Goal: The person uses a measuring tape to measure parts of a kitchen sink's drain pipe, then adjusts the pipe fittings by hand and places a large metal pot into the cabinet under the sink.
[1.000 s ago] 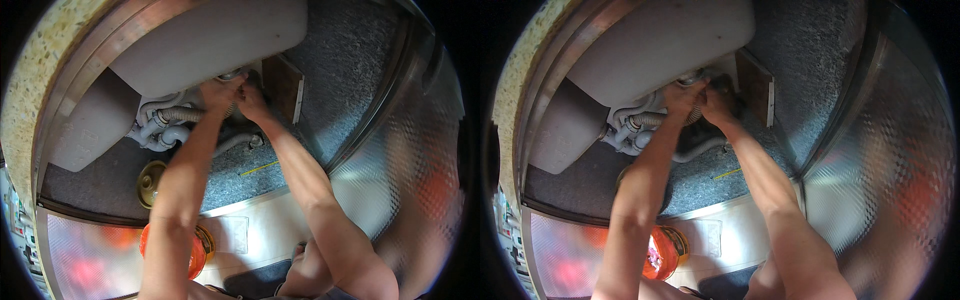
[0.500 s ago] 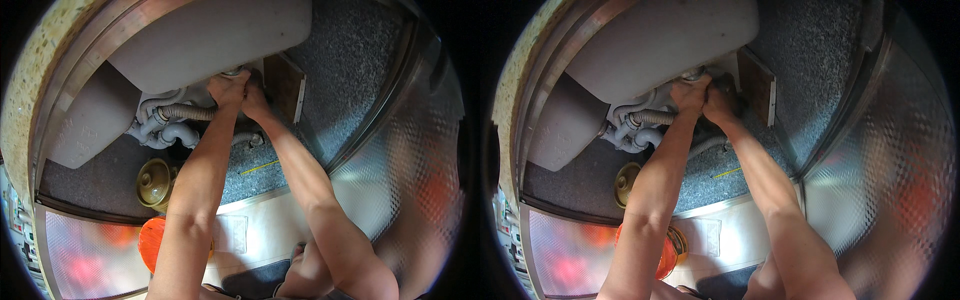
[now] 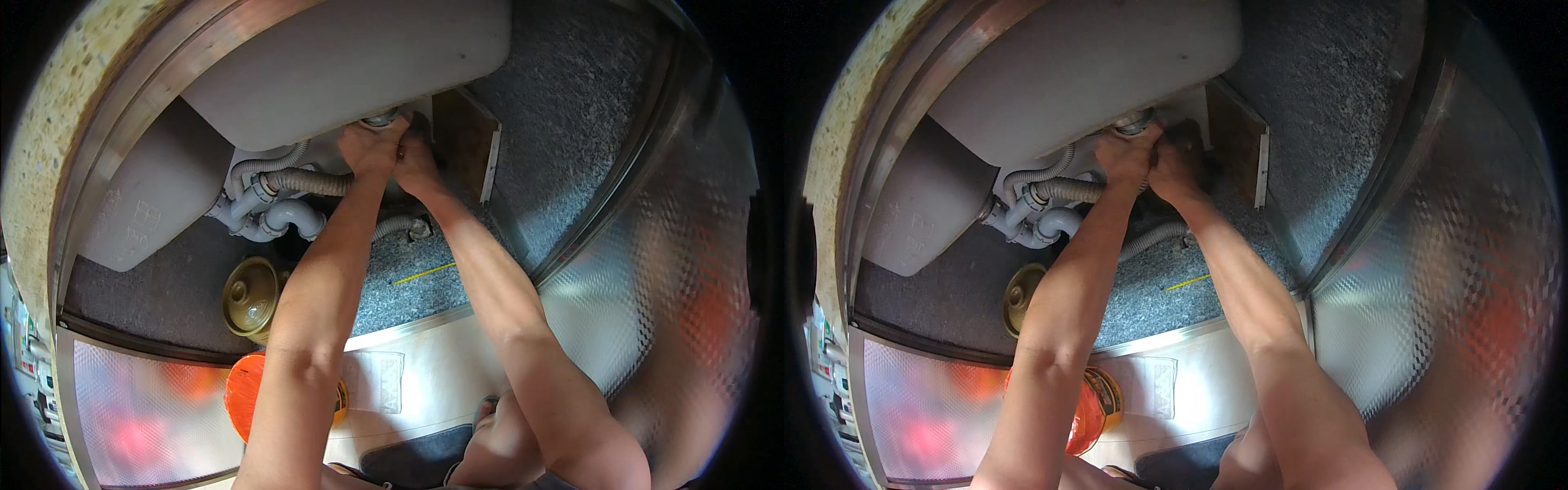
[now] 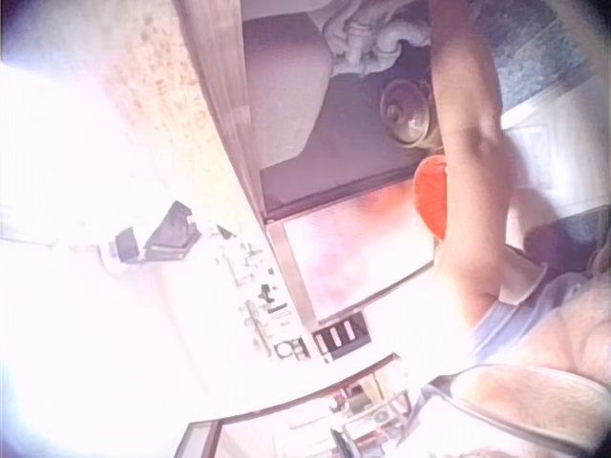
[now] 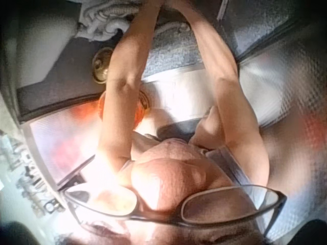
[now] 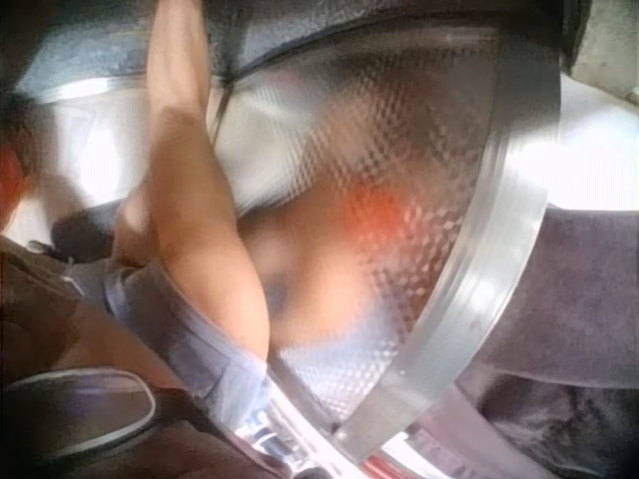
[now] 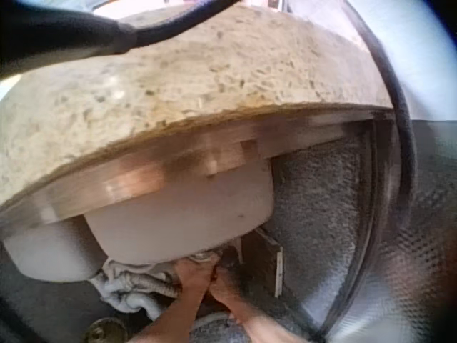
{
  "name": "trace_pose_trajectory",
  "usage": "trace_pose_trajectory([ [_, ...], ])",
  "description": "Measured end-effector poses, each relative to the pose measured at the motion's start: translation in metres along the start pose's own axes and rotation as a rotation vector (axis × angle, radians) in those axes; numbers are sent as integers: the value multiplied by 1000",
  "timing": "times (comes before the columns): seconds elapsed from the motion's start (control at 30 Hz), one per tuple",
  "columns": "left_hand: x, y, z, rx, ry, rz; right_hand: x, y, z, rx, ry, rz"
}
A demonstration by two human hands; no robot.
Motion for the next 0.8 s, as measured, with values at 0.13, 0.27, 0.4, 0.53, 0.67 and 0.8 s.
trace_pose_trajectory([
  [0.13,-25,-35,-7,-506,128,356,1,-8,3,-6,-99,10],
  [0.27,-2,-30,14,-568,306,548,13,3,2,-57,-139,36],
  [0.4,-10,9,8,-125,210,57,-34,-4,13,-20,-100,-60],
  [0.53,4,-13,8,-470,-7,-44,6,22,-2,-25,-112,-79],
  [0.67,-7,33,-13,-503,-213,29,-80,21,-11,165,150,-164],
  [0.8,13,19,18,-1063,227,193,-88,19,-41,37,111,-162],
])
Point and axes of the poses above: each hand's wrist, its own z-axis away from the middle knuckle, its own y-axis out of the back of the hand, x = y × z, the point moved 10 cm from there along -z, towards the middle knuckle, and after that the axes turned 13 degrees about -z, right-handed, at the moved point
